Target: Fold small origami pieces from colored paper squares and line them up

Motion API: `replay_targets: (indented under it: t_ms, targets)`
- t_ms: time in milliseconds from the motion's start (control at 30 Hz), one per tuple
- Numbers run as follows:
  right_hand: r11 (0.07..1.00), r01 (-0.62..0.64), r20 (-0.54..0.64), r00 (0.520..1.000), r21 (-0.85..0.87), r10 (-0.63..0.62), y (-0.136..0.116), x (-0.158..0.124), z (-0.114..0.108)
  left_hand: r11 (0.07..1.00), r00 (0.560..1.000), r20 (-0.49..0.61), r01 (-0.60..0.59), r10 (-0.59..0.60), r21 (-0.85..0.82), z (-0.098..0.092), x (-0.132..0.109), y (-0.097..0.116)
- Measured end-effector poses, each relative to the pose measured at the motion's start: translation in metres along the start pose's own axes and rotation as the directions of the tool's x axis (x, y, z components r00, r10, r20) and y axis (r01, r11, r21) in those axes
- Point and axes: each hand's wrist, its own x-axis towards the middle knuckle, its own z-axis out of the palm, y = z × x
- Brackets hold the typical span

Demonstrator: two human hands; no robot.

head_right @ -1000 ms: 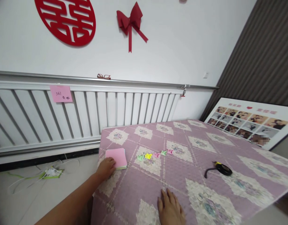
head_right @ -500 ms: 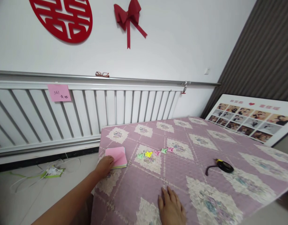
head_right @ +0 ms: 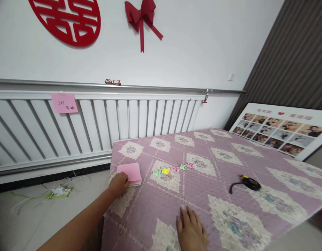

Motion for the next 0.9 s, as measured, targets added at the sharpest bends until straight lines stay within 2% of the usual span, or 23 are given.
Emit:
replay_targets:
  t_ms: [267,633,900]
  targets:
    - [1.0,0.007,-0.019,1.0,0.018,-0.007,0.0,0.0,0.001,0.998,0.998,0.05,-0.04,0.038,0.05,-0.004,0.002,0.002]
    - [0.999,0.021,-0.057,0.998,0.04,-0.018,0.002,0.0,0.006,0.989,0.994,0.055,-0.099,0.093,0.108,-0.001,-0.001,0.005]
    - [0.985,0.071,-0.174,0.984,0.16,-0.043,0.009,0.002,0.016,0.985,0.991,0.052,-0.129,0.124,0.113,-0.004,0.0,-0.001]
